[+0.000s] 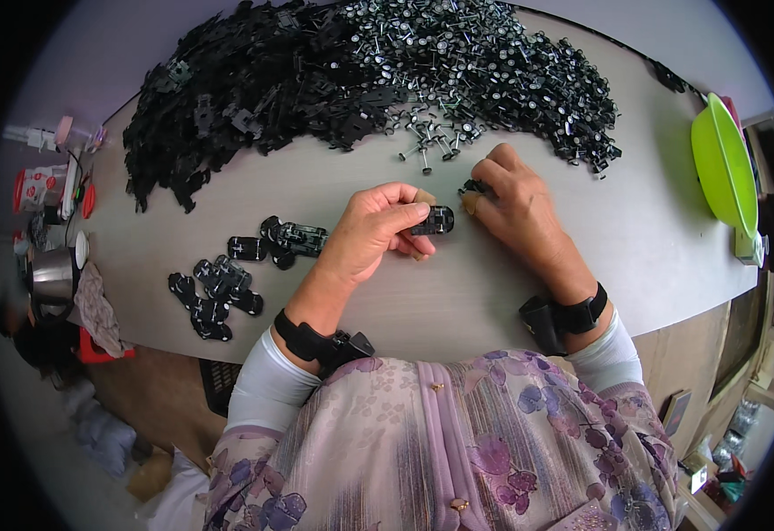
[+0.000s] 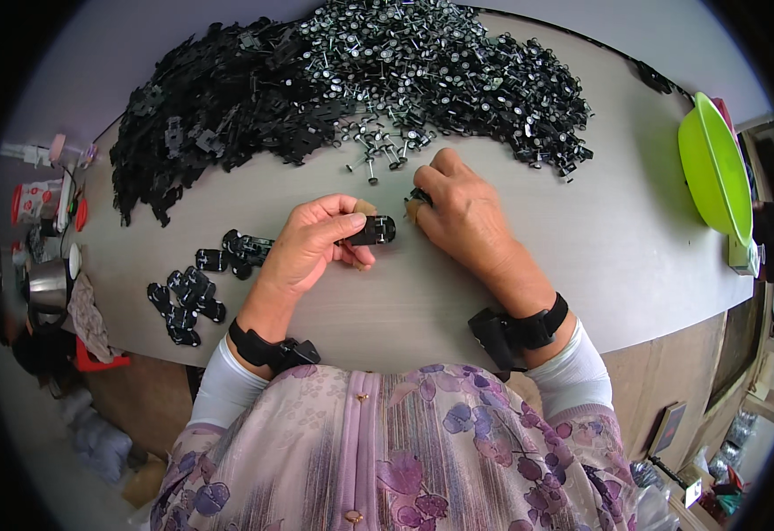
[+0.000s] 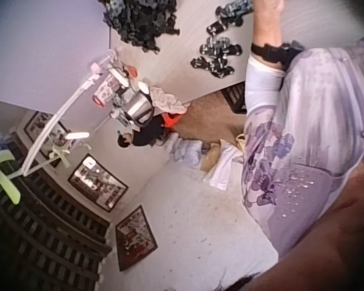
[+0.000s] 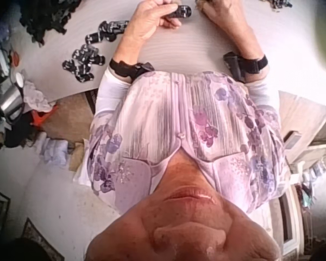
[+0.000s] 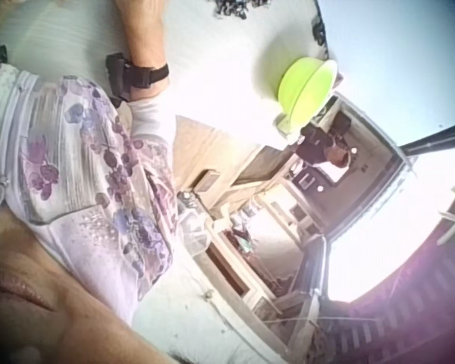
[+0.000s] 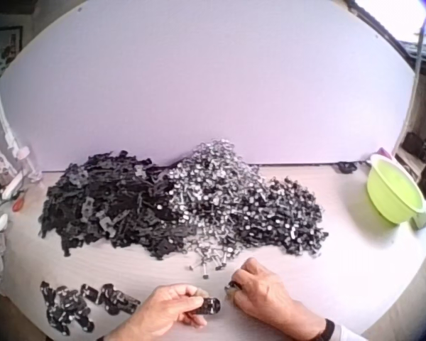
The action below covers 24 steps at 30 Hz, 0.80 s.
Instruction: Assembling small black plastic components with metal hinges or pins.
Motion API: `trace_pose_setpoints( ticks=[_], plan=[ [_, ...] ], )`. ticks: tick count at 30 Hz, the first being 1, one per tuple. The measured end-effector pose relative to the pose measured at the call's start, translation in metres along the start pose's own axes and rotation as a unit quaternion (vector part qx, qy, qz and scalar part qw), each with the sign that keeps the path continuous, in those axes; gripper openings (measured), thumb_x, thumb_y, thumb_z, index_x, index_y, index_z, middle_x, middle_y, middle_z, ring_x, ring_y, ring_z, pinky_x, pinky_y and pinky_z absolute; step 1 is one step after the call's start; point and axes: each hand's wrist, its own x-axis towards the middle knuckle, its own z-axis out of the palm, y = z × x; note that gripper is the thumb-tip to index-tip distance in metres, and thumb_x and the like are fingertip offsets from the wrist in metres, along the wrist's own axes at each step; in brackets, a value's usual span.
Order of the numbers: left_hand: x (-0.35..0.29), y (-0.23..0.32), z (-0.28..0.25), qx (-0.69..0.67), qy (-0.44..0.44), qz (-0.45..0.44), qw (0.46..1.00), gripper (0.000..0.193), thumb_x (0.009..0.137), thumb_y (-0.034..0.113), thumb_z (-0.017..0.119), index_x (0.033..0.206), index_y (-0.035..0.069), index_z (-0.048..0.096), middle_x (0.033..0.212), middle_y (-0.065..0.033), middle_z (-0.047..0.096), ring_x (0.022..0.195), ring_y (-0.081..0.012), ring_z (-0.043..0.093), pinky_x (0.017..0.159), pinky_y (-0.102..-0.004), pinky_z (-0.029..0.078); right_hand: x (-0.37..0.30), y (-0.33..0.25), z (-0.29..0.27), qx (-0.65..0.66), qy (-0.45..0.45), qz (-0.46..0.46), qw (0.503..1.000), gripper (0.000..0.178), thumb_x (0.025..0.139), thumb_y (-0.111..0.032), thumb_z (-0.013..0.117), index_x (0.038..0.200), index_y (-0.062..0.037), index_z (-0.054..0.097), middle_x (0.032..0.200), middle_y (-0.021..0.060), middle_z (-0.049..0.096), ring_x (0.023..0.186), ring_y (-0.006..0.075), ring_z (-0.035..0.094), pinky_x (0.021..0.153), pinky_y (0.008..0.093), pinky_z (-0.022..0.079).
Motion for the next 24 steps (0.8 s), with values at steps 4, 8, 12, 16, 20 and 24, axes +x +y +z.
trace_pose_setpoints(
  ticks=[4,8,12,16,20,24],
  plan=[
    [-0.001,0.005,0.001,-0.017,-0.006,-0.020,1.000,0.030,0.096,0.023,0.058,0.110,-0.003,0.061,0.090,-0.0111,0.067,0.069,-0.0203,0.068,0.064,-0.0318,0.057,-0.003,0.011,0.007,-0.053,-0.001,-0.045,0.998,0.016,0.070,0.005,0.064,0.084,-0.0005,0.062,0.088,0.0143,0.056,0.079,0.0344,0.060,0.068,0.0420,0.050],
    [0.001,0.002,-0.002,-0.033,-0.016,-0.007,0.999,0.034,0.098,0.026,0.055,0.111,-0.005,0.061,0.093,-0.0129,0.067,0.074,-0.0220,0.069,0.069,-0.0329,0.057,-0.005,0.013,0.002,-0.046,0.000,-0.056,0.997,0.014,0.072,0.006,0.063,0.084,-0.0011,0.063,0.086,0.0131,0.057,0.077,0.0327,0.061,0.066,0.0398,0.051],
    [0.002,0.002,0.000,-0.060,-0.013,-0.014,0.998,0.035,0.099,0.024,0.052,0.113,-0.007,0.059,0.099,-0.0151,0.067,0.082,-0.0255,0.070,0.074,-0.0357,0.058,-0.007,-0.022,0.002,0.137,0.009,-0.099,0.986,0.018,0.071,0.006,0.066,0.088,-0.0012,0.064,0.088,0.0108,0.058,0.075,0.0276,0.062,0.064,0.0356,0.052],
    [0.004,-0.004,-0.004,-0.157,-0.084,-0.026,0.984,0.034,0.100,0.021,0.049,0.114,-0.008,0.058,0.105,-0.0151,0.066,0.089,-0.0270,0.069,0.079,-0.0383,0.059,-0.008,-0.025,0.020,0.104,0.016,-0.171,0.980,0.021,0.067,0.008,0.069,0.086,0.0014,0.063,0.088,0.0121,0.058,0.074,0.0284,0.062,0.063,0.0345,0.052],
    [0.003,-0.003,-0.001,-0.176,-0.072,-0.026,0.981,0.032,0.100,0.020,0.050,0.114,-0.007,0.058,0.104,-0.0139,0.066,0.089,-0.0258,0.069,0.080,-0.0369,0.059,-0.010,-0.023,0.020,0.119,0.035,-0.153,0.980,0.019,0.068,0.008,0.069,0.085,0.0010,0.063,0.087,0.0119,0.057,0.072,0.0280,0.062,0.061,0.0348,0.052],
    [0.004,-0.008,-0.004,-0.140,-0.089,-0.014,0.986,0.023,0.099,0.020,0.052,0.101,-0.002,0.060,0.095,-0.0117,0.065,0.084,-0.0232,0.069,0.077,-0.0350,0.060,-0.012,-0.028,0.018,0.116,0.021,-0.143,0.983,0.018,0.069,0.006,0.070,0.084,0.0008,0.063,0.084,0.0114,0.055,0.070,0.0283,0.061,0.060,0.0353,0.051]
  ],
)
